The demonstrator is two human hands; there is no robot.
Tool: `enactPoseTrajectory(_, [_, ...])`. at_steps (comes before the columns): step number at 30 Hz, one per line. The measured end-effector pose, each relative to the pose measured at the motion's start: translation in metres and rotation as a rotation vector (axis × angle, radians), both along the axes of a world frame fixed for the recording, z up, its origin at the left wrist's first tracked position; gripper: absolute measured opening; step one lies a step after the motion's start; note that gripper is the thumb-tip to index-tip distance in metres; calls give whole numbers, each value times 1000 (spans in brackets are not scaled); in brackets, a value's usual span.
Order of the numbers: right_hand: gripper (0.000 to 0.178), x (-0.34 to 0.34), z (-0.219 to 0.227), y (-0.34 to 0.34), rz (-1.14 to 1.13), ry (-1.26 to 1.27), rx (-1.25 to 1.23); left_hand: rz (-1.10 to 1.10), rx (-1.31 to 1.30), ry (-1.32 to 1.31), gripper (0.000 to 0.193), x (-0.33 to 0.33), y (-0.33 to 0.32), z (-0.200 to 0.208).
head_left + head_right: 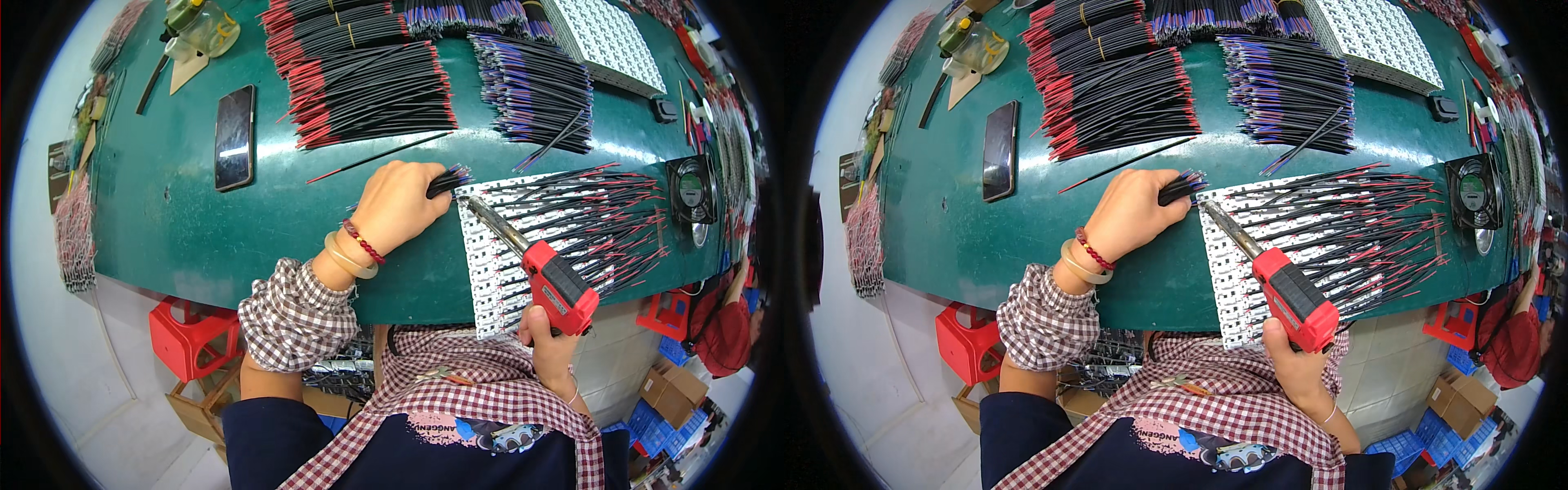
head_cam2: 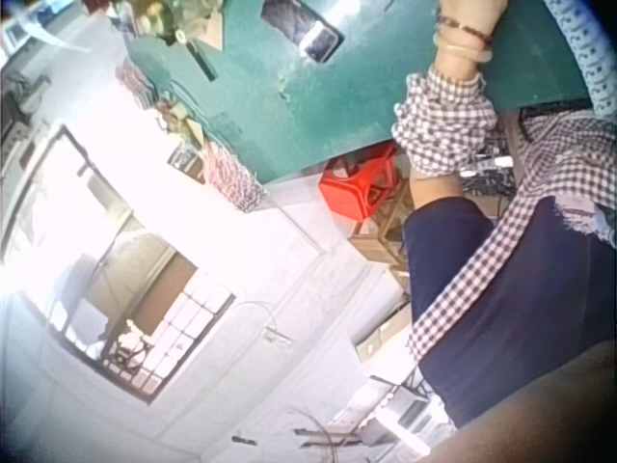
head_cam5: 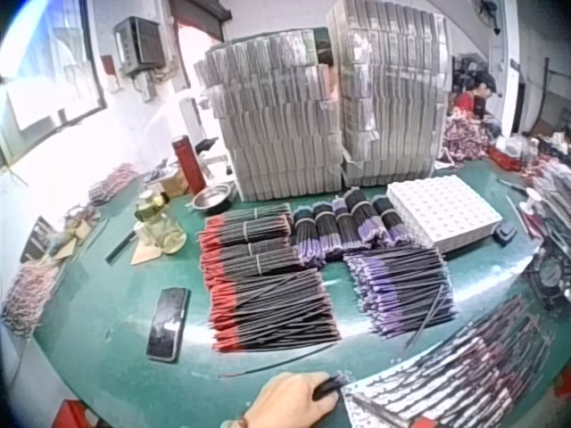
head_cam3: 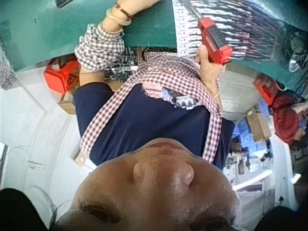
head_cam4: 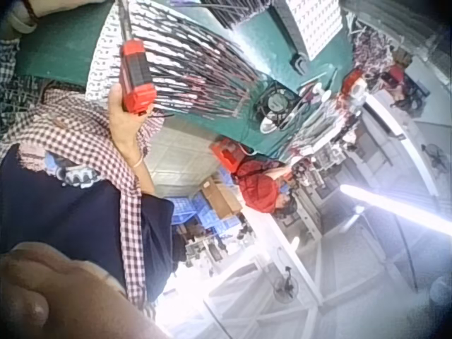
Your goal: The person aligns bundles of wires onto an electronic panel and solders them in place using a handheld soldering tool.
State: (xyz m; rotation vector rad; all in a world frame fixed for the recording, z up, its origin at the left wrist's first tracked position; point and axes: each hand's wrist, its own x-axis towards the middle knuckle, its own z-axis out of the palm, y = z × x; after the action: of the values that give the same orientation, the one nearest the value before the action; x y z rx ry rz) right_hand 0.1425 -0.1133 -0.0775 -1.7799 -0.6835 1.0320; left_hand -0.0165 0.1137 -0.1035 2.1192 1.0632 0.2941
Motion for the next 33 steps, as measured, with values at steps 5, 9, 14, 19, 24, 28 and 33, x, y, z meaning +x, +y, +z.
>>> enactPoseTrajectory(5, [28, -2, 1, 1, -58, 21, 39, -17, 49, -13, 13, 2, 0, -2])
enactPoseTrajectory(9, [28, 1, 2, 1, 6, 0, 14, -24, 39, -9, 20, 1, 0, -3])
enactPoseTrajectory(14, [23, 2, -1, -1, 40, 21, 35, -18, 60, -31, 19, 1, -2, -4])
enactPoseTrajectory(19, [33, 5, 5, -7, -21, 43, 128, -16, 81, -7, 17, 2, -3, -5])
enactPoseTrajectory(24, [42, 9, 8, -12, -28, 70, 184, -35, 88, -4, 21, -1, -4, -4])
enactPoseTrajectory(28, [42, 13, 8, -18, -30, 72, 216, -49, 42, -64, 18, -6, -3, 2])
enactPoseTrajectory(33, [41, 21, 8, -24, -42, 24, 243, 133, 264, -253, 12, -11, -8, 22])
